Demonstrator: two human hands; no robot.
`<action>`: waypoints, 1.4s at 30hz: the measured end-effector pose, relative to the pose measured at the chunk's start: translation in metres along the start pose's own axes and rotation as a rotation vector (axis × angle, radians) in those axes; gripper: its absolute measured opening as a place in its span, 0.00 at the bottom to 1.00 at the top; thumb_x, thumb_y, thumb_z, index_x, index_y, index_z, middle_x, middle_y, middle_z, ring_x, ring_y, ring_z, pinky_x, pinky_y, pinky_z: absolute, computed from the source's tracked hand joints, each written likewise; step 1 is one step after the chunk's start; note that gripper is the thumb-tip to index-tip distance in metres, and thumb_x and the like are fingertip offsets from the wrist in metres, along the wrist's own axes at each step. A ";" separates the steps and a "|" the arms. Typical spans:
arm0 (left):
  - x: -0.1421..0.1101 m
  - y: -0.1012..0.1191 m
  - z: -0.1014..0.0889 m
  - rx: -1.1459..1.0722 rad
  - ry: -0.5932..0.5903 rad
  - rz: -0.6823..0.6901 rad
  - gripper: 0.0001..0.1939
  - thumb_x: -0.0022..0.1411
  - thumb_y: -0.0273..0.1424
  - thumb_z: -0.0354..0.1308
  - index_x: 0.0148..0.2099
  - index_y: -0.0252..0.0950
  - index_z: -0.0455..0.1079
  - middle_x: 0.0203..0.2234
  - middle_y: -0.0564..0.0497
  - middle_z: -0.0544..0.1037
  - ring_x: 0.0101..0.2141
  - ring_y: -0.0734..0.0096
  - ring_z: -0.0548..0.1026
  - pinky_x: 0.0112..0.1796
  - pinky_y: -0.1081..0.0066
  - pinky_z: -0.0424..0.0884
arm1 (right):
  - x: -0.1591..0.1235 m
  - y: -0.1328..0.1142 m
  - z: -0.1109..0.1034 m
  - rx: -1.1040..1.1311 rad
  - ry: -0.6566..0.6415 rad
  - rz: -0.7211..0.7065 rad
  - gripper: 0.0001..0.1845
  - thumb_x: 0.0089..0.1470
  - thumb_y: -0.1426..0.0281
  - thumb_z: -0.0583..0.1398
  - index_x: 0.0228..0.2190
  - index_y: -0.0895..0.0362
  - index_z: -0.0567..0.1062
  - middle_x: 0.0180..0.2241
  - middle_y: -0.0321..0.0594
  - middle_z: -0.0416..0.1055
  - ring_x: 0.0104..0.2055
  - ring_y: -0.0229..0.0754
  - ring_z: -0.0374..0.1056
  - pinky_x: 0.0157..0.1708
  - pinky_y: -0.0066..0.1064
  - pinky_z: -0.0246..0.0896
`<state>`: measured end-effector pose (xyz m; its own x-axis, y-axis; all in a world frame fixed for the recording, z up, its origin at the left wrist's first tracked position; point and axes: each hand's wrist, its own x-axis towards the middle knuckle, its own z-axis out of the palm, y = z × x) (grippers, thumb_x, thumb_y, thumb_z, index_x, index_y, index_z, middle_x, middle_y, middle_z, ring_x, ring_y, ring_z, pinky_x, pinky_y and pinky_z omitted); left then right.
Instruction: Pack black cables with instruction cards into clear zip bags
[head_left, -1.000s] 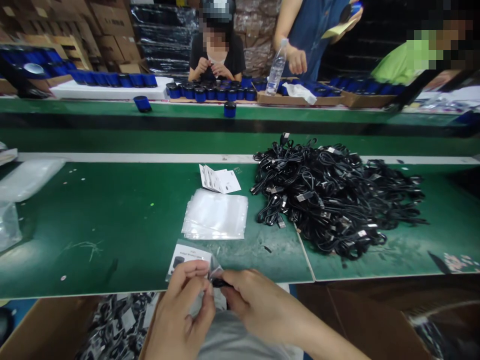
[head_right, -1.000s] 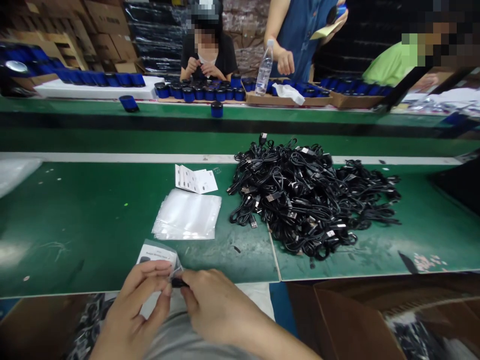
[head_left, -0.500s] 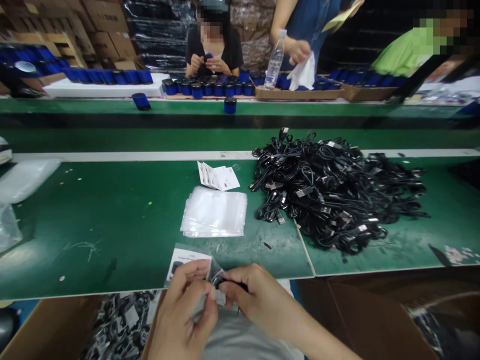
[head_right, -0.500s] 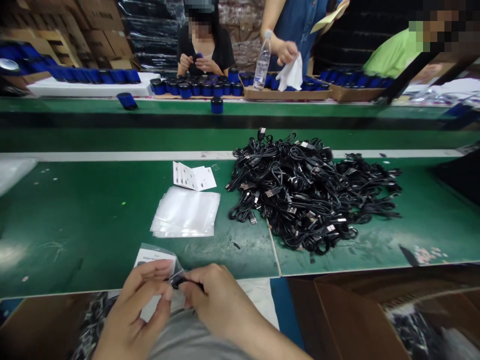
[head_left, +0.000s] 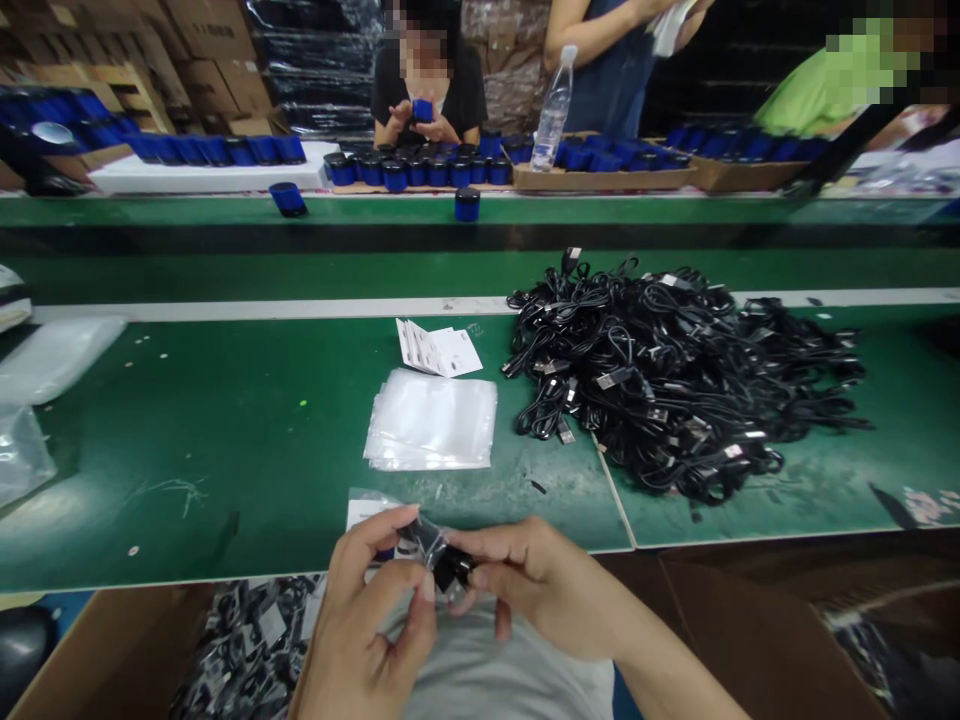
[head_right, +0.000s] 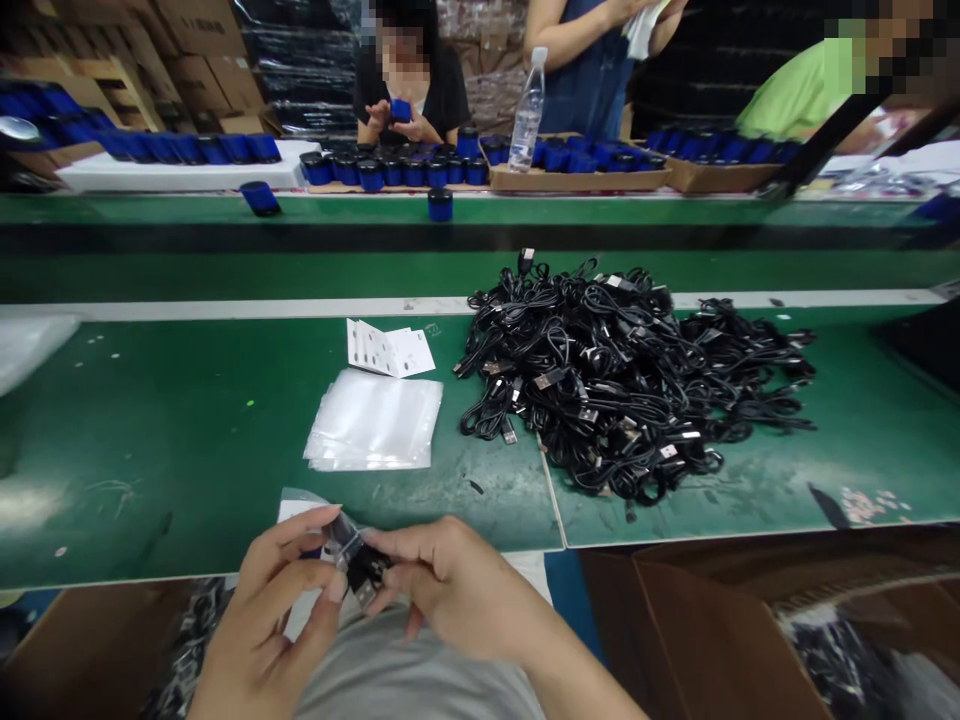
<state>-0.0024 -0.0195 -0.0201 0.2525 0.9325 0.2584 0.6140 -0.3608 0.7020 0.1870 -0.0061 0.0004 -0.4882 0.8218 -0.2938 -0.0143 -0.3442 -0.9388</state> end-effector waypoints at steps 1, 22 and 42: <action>0.000 0.002 0.000 0.008 0.009 0.023 0.08 0.59 0.25 0.51 0.30 0.40 0.69 0.52 0.47 0.64 0.46 0.63 0.67 0.44 0.64 0.67 | 0.001 -0.001 0.003 -0.107 0.085 -0.003 0.13 0.58 0.68 0.55 0.39 0.54 0.79 0.28 0.37 0.75 0.32 0.41 0.72 0.25 0.26 0.64; 0.028 0.004 -0.026 -0.151 -0.278 -0.360 0.19 0.47 0.39 0.66 0.43 0.44 0.72 0.28 0.54 0.79 0.31 0.62 0.76 0.33 0.67 0.72 | 0.003 -0.020 0.010 -0.433 0.172 -0.104 0.11 0.54 0.75 0.56 0.21 0.57 0.68 0.21 0.30 0.63 0.24 0.33 0.59 0.24 0.24 0.48; 0.040 0.003 -0.024 -0.445 -0.170 -0.370 0.11 0.61 0.36 0.55 0.28 0.38 0.71 0.22 0.56 0.71 0.23 0.76 0.68 0.25 0.80 0.64 | -0.004 -0.020 0.001 -0.460 0.379 -0.298 0.10 0.55 0.73 0.57 0.23 0.58 0.72 0.23 0.34 0.66 0.26 0.36 0.62 0.26 0.26 0.54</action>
<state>-0.0085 0.0174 0.0083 0.2203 0.9654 -0.1396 0.3214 0.0633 0.9448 0.1882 -0.0028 0.0201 -0.1796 0.9834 0.0262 0.3135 0.0825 -0.9460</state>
